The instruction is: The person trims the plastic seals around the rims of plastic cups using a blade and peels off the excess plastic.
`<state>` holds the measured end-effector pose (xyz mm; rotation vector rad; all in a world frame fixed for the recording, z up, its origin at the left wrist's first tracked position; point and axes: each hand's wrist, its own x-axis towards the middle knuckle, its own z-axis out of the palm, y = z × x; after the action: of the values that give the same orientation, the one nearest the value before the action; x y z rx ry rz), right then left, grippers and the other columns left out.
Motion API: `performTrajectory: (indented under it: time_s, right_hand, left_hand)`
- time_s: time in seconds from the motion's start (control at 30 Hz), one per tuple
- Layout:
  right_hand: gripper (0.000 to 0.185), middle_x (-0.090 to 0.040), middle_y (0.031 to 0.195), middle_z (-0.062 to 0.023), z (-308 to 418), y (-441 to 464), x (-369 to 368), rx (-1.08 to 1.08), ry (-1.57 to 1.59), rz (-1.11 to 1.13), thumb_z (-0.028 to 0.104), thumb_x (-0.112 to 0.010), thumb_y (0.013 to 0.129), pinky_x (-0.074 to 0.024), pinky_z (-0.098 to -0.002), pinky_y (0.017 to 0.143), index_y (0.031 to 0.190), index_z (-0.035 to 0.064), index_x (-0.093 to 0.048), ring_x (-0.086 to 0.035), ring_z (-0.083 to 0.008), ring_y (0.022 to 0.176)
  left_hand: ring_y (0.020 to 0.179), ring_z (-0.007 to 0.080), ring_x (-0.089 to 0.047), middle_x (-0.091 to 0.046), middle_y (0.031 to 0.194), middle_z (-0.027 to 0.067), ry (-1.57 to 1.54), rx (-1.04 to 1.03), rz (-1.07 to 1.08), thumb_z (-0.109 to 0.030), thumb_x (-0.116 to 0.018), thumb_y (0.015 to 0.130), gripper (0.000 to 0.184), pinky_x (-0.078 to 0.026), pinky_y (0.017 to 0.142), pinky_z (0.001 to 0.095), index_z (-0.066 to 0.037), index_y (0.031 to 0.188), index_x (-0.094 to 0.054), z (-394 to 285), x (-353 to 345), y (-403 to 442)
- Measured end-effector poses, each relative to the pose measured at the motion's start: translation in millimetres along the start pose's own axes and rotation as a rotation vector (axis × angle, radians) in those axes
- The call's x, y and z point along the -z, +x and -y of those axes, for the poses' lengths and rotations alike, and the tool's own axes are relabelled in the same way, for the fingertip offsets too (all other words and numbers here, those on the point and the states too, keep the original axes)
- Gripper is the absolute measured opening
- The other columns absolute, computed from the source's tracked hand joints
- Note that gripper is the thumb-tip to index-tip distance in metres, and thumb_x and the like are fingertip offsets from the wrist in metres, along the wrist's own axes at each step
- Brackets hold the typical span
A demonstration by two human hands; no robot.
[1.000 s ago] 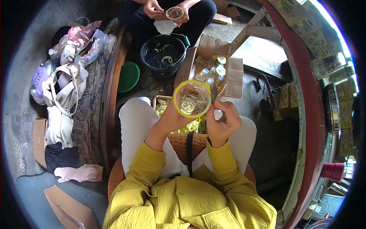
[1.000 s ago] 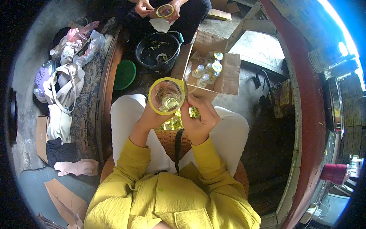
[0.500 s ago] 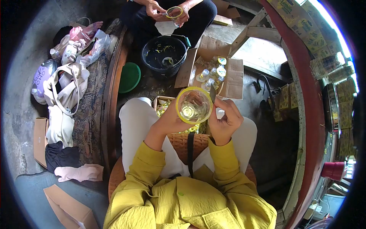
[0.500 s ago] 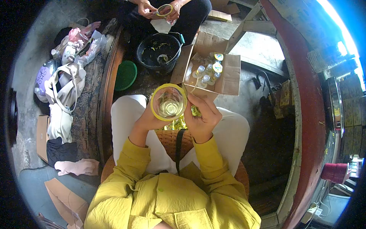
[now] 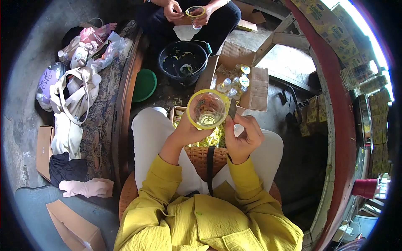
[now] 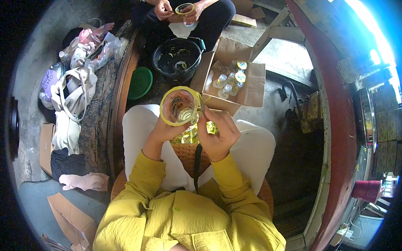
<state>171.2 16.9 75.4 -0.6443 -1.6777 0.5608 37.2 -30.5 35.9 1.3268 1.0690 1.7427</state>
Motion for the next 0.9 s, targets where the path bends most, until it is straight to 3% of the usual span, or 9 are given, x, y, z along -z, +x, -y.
performTrajectory:
  time_s: [0.5,0.9]
  right_hand:
    - [0.024,-0.062,0.074,-0.0131,4,3,-1,0.069,-0.141,-0.018,-0.008,-0.066,0.062,-0.0471,-0.0254,0.058,0.085,-0.0002,-0.065,-0.061,-0.0206,0.065]
    - [0.019,-0.061,0.071,-0.0123,-5,10,4,0.027,0.012,0.058,-0.007,-0.065,0.065,-0.0462,-0.0236,0.057,0.083,-0.0026,-0.063,-0.059,-0.0172,0.062]
  left_hand:
    - [0.106,0.0169,-0.046,-0.046,0.114,0.0083,0.062,0.068,0.061,-0.008,-0.071,0.061,0.072,-0.037,0.09,0.0303,-0.002,0.123,-0.035,-3,3,2]
    - [0.103,0.016,-0.047,-0.047,0.113,0.0078,0.021,0.101,0.138,-0.008,-0.073,0.061,0.072,-0.038,0.088,0.0293,-0.002,0.123,-0.035,-7,3,0]
